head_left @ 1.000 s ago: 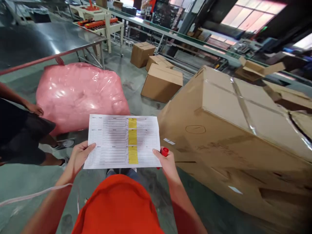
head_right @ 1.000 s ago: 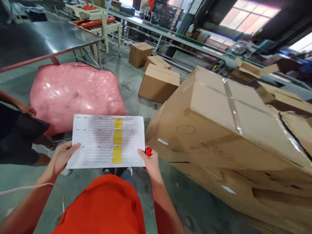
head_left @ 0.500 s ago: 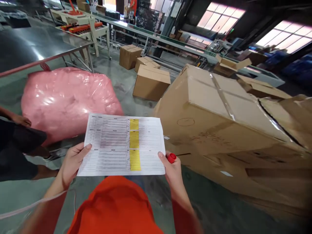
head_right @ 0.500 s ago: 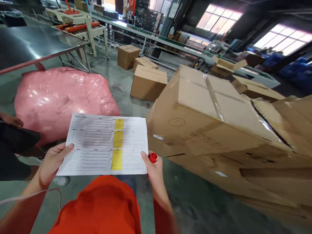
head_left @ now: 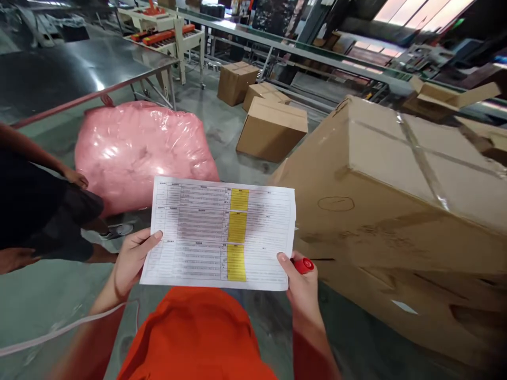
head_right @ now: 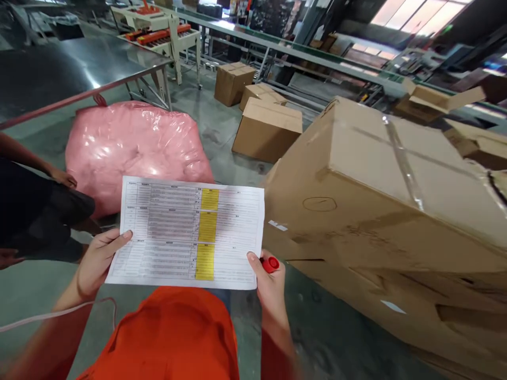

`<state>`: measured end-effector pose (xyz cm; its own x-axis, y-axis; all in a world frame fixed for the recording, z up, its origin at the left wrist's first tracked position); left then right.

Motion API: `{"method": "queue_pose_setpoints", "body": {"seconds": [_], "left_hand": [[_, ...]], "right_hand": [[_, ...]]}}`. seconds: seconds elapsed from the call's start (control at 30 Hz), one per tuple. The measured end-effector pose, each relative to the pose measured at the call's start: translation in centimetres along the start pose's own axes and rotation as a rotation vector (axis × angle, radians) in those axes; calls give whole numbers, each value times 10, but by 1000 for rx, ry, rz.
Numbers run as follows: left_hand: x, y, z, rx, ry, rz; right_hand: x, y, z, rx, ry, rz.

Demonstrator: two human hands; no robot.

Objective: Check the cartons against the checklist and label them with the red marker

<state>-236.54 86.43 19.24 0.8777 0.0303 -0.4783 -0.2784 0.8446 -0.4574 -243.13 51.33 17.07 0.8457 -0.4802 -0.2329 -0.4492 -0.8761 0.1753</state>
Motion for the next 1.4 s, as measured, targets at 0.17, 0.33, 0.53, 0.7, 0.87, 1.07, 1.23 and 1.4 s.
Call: {"method": "queue_pose_setpoints", "body": {"seconds": [0.17, 0.33, 0.53, 0.7, 0.87, 1.07, 1.23, 1.4], "left_hand": [[-4, 7, -1, -9, -13, 4], [-10, 11, -1, -22, 21, 17], [-16, 13, 2, -28, 34, 5], [-19, 7, -1, 12, 119, -61], [-16, 3, -7, 60, 186, -114], [-13, 1, -11, 134, 202, -166], [-12, -1, -11, 157, 210, -146], [-11, 0, -9, 164, 189, -96]], "right_hand": [[-10, -4, 5, 11, 0, 30], [-19, -5, 10, 52, -27, 60], [-27, -5, 13, 59, -12, 54], [-31, 2, 19, 32, -2, 56], [-34, 7, 26, 33, 25, 68], [-35, 9, 27, 27, 35, 91], [-33, 7, 27, 15, 27, 81], [-30, 2, 27, 22, 39, 66]]}}
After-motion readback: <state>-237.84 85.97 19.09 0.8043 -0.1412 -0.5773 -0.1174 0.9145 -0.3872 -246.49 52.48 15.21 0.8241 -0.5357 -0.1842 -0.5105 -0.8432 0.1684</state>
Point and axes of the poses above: each hand's wrist, its own x-axis towards the middle knuckle, its own y-axis out of the back of the hand, z = x × y, the point moved 4 cm from there along x, towards the middle knuckle, and after that the axes turned 12 degrees about -x, right-handed, at the moved point
